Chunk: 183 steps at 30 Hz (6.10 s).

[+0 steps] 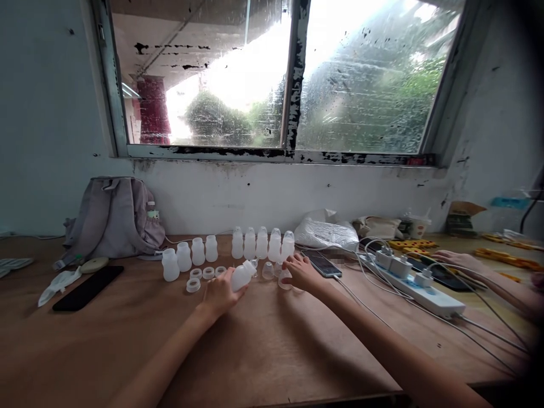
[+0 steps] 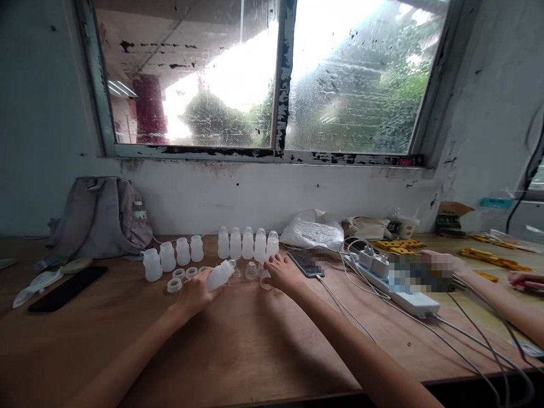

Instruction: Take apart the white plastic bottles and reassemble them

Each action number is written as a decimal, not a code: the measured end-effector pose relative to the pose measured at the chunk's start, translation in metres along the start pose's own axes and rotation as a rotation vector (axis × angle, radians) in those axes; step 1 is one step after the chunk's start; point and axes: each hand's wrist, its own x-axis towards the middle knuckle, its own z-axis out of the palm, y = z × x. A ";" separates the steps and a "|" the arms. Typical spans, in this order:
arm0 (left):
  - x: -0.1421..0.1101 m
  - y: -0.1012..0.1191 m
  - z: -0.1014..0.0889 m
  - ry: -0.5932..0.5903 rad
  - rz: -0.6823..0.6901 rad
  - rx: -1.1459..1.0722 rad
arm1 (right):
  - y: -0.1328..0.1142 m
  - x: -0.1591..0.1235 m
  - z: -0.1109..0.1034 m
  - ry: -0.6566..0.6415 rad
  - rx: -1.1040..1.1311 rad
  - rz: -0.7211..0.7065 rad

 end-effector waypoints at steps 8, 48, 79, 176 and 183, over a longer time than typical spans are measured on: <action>-0.009 -0.002 0.008 0.068 0.068 0.150 | -0.063 0.007 0.007 -0.029 0.415 0.023; -0.006 -0.029 -0.009 -0.660 -0.227 -1.036 | -0.090 0.011 0.032 -0.010 1.412 0.077; 0.079 -0.023 -0.058 0.215 0.446 0.433 | -0.066 0.013 0.053 -0.083 0.393 0.035; 0.025 -0.125 -0.025 -0.036 0.201 0.348 | -0.062 0.014 0.101 0.140 0.284 -0.074; 0.025 -0.112 -0.026 0.030 0.279 0.337 | -0.069 0.026 0.081 0.252 0.217 -0.038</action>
